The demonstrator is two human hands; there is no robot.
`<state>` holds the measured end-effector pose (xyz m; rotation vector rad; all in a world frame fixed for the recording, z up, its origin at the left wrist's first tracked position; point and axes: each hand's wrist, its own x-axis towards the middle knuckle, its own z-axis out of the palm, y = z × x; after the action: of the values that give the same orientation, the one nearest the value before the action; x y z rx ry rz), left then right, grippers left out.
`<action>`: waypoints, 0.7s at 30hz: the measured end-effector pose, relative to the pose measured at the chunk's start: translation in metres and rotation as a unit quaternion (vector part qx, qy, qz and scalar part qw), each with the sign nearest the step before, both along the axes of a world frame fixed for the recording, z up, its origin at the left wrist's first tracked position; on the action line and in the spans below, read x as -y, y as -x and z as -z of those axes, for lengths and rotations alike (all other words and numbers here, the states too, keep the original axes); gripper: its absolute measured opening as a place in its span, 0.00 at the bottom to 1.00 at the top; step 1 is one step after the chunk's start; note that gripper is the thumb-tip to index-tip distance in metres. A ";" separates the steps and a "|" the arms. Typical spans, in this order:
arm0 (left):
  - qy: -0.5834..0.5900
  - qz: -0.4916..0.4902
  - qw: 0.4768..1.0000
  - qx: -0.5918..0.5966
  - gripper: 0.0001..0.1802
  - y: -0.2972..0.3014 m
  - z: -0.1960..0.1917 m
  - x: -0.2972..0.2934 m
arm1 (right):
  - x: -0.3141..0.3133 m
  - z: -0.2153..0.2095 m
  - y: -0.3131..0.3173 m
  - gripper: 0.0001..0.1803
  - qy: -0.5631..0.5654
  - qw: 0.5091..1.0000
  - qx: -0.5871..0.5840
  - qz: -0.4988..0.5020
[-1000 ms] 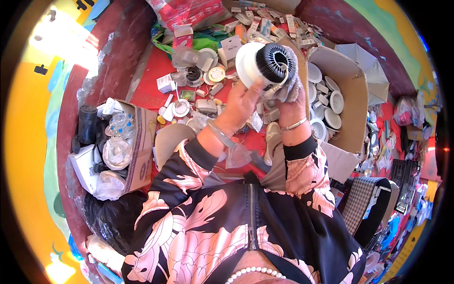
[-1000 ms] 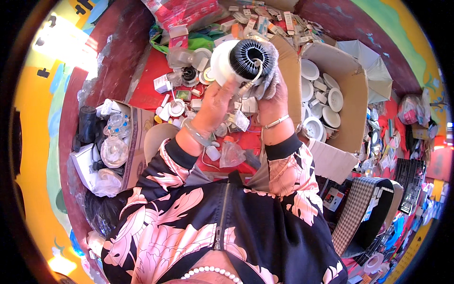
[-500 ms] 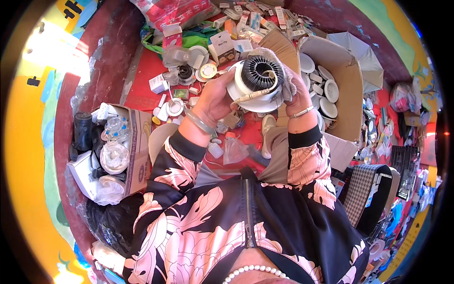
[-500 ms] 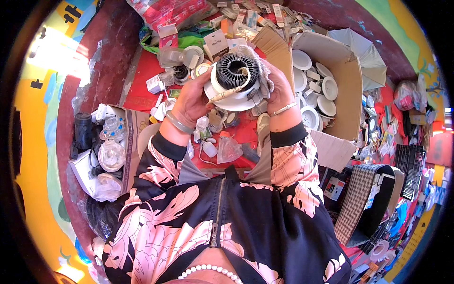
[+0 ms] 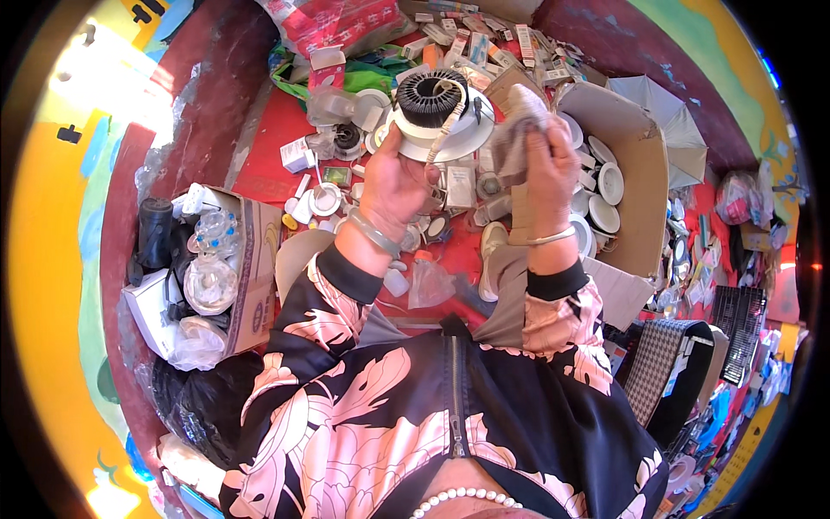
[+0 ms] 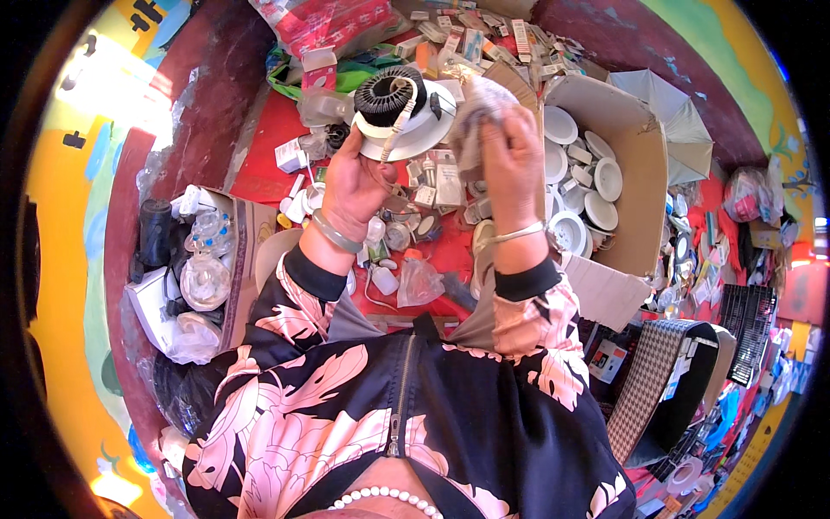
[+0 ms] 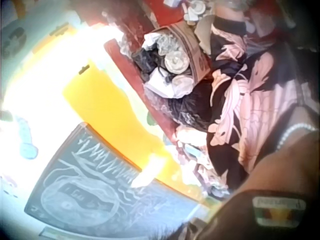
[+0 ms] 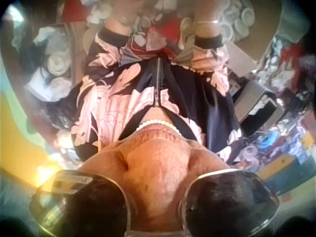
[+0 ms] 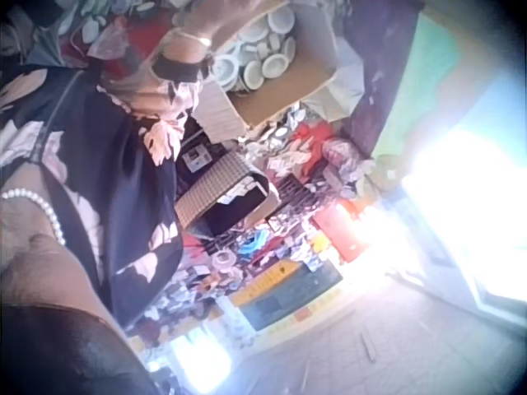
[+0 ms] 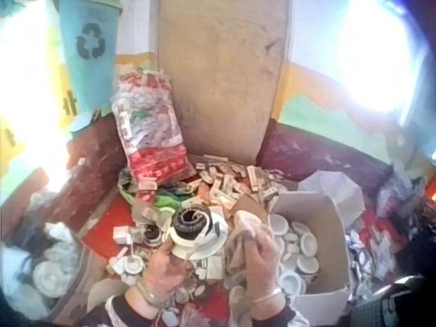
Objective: The person wipes a small recessed light fixture and then its driver module by hand with a cloth while surrounded by many similar electronic items on the floor.
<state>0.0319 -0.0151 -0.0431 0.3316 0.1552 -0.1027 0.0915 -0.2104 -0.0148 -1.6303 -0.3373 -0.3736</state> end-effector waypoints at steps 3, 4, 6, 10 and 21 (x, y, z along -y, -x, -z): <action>-0.007 0.008 1.000 0.018 0.24 0.004 -0.010 0.010 | -0.023 -0.017 0.015 0.14 0.236 0.946 0.219 0.035; -0.027 0.003 1.000 0.011 0.24 0.005 -0.014 0.014 | -0.026 -0.016 0.017 0.13 0.243 0.943 0.225 0.039; 0.004 0.020 0.999 0.047 0.26 0.005 -0.009 0.013 | -0.031 -0.013 0.020 0.10 0.256 0.936 0.239 0.048; -0.018 -0.015 0.998 0.050 0.26 0.006 -0.008 0.019 | -0.035 -0.007 0.028 0.09 0.237 0.952 0.193 0.023; -0.186 -0.106 0.971 0.104 0.28 0.006 -0.022 0.017 | -0.011 -0.004 0.018 0.21 -0.424 0.816 -0.251 -0.301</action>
<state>0.0258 -0.0316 -0.0215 0.6939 -0.0011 0.1758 0.0738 -0.1993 -0.0105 -0.6251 -0.2111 0.3704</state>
